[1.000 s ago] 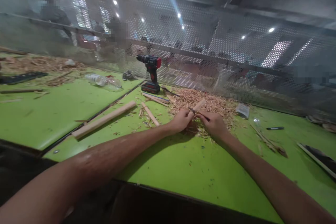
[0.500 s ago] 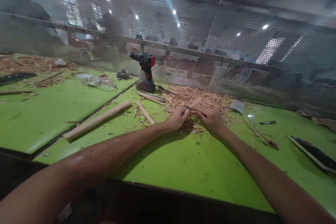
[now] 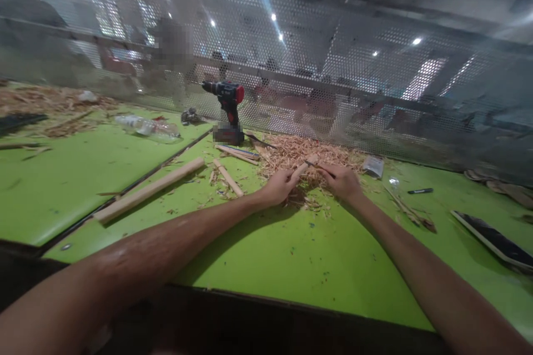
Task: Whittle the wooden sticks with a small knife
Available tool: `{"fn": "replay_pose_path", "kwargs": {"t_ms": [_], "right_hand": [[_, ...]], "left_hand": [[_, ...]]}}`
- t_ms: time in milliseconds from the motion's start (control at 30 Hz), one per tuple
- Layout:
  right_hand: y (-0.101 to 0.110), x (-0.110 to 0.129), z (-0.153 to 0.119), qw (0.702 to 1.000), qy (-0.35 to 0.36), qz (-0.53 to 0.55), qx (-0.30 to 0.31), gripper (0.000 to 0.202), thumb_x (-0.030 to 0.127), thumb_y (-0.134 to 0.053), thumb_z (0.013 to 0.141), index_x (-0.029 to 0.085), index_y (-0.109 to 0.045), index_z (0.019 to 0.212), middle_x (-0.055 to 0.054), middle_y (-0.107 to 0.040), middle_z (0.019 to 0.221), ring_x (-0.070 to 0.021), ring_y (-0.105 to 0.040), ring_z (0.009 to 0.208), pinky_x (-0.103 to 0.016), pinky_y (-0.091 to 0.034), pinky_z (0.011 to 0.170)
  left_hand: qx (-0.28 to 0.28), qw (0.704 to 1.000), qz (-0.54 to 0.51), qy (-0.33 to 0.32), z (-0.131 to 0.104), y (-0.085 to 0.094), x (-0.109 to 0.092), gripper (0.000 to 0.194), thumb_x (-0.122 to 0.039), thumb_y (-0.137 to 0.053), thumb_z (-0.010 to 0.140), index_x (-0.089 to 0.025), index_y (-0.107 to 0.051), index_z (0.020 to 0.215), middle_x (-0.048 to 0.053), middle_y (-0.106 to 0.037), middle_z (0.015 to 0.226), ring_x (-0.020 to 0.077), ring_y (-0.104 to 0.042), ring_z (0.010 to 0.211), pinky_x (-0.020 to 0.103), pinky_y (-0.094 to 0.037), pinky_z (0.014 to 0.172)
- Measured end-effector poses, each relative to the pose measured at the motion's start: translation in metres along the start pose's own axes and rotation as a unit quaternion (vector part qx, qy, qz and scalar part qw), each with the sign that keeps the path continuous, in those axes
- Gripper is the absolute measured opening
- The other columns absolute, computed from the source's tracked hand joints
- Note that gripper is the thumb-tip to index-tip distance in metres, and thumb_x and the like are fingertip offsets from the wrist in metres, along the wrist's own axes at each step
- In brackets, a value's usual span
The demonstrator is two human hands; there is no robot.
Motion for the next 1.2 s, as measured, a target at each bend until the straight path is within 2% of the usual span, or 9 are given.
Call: {"fn": "replay_pose_path", "kwargs": {"t_ms": [133, 233, 300, 400, 533, 667, 800, 933, 1200], "right_hand": [[0.023, -0.052, -0.001, 0.988, -0.118, -0.01, -0.094, 0.037, 0.038, -0.064, 0.105, 0.016, -0.089, 0.12, -0.017, -0.086, 0.111, -0.035, -0.083, 0.096, -0.045, -0.064, 0.086], [0.033, -0.07, -0.001, 0.98, -0.145, 0.011, -0.136, 0.04, 0.046, -0.062, 0.105, 0.02, -0.09, 0.117, -0.019, -0.085, 0.114, -0.0413, -0.083, 0.106, -0.054, -0.065, 0.091], [0.033, -0.064, 0.001, 0.983, -0.118, 0.03, -0.138, 0.045, 0.054, -0.059, 0.107, 0.023, -0.09, 0.119, -0.017, -0.085, 0.114, -0.0424, -0.082, 0.107, -0.058, -0.065, 0.092], [0.024, -0.035, 0.003, 0.99, -0.068, 0.05, -0.11, 0.049, 0.058, -0.056, 0.108, 0.025, -0.089, 0.123, -0.016, -0.086, 0.113, -0.0404, -0.083, 0.1, -0.057, -0.066, 0.089], [0.003, 0.022, -0.002, 0.997, 0.007, 0.075, -0.031, 0.042, 0.05, -0.057, 0.109, 0.028, -0.088, 0.126, -0.012, -0.086, 0.115, -0.0346, -0.084, 0.095, -0.049, -0.068, 0.085], [-0.013, 0.063, -0.01, 0.993, 0.074, 0.087, 0.029, 0.036, 0.042, -0.059, 0.109, 0.03, -0.088, 0.128, -0.008, -0.085, 0.121, -0.0322, -0.085, 0.103, -0.046, -0.067, 0.095], [-0.014, 0.064, -0.012, 0.995, 0.076, 0.06, 0.022, 0.035, 0.039, -0.061, 0.109, 0.027, -0.088, 0.128, -0.009, -0.084, 0.125, -0.0333, -0.084, 0.107, -0.046, -0.067, 0.096], [-0.014, 0.053, -0.011, 0.997, 0.07, 0.04, 0.021, 0.037, 0.039, -0.061, 0.109, 0.023, -0.089, 0.127, -0.012, -0.084, 0.123, -0.0347, -0.084, 0.106, -0.046, -0.067, 0.096], [-0.014, 0.043, -0.01, 0.997, 0.069, 0.023, 0.03, 0.037, 0.038, -0.059, 0.109, 0.022, -0.088, 0.127, -0.011, -0.083, 0.127, -0.0356, -0.083, 0.11, -0.05, -0.066, 0.099]], "left_hand": [[0.018, 1.0, -0.012, 0.004, -0.002, -0.002, 0.0, 0.024, -0.025, -0.058, 0.106, -0.019, -0.059, 0.083, -0.005, -0.053, 0.06, 0.0101, -0.047, 0.042, 0.022, -0.039, 0.041], [0.024, 0.999, -0.029, 0.003, -0.001, -0.003, 0.002, 0.018, -0.027, -0.059, 0.106, -0.018, -0.063, 0.09, -0.005, -0.054, 0.06, 0.0096, -0.047, 0.042, 0.02, -0.039, 0.041], [0.018, 0.999, -0.034, 0.009, 0.001, -0.003, 0.005, 0.018, -0.027, -0.058, 0.106, -0.017, -0.065, 0.092, -0.005, -0.055, 0.06, 0.0095, -0.048, 0.042, 0.02, -0.039, 0.04], [0.01, 0.999, -0.042, 0.023, 0.004, -0.002, 0.006, 0.021, -0.026, -0.058, 0.107, -0.017, -0.063, 0.088, -0.005, -0.057, 0.06, 0.0095, -0.049, 0.041, 0.02, -0.04, 0.04], [0.007, 0.997, -0.069, 0.017, 0.002, -0.001, 0.0, 0.032, -0.028, -0.06, 0.108, -0.019, -0.058, 0.078, -0.006, -0.051, 0.056, 0.0082, -0.045, 0.04, 0.019, -0.037, 0.04], [0.0, 0.997, -0.073, 0.02, 0.0, -0.001, -0.004, 0.043, -0.02, -0.056, 0.108, -0.02, -0.051, 0.065, -0.006, -0.048, 0.05, 0.0075, -0.042, 0.04, 0.019, -0.033, 0.041], [-0.007, 0.998, -0.059, 0.024, 0.0, 0.0, -0.002, 0.045, -0.016, -0.053, 0.107, -0.02, -0.049, 0.062, -0.005, -0.047, 0.049, 0.0083, -0.044, 0.04, 0.02, -0.033, 0.041], [-0.006, 0.998, -0.061, 0.015, 0.0, -0.001, -0.001, 0.042, -0.019, -0.052, 0.108, -0.02, -0.05, 0.066, -0.005, -0.048, 0.051, 0.009, -0.046, 0.04, 0.02, -0.037, 0.043], [0.009, 0.999, -0.053, -0.003, 0.003, -0.003, 0.002, 0.042, -0.029, -0.055, 0.108, -0.021, -0.05, 0.068, -0.006, -0.047, 0.052, 0.0097, -0.046, 0.039, 0.021, -0.037, 0.042]]}}
Point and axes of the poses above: each hand's wrist, its own z-axis towards the middle knuckle, its own y-axis out of the back of the hand, x = y × z, the point moved 7 cm from there along z, towards the middle knuckle
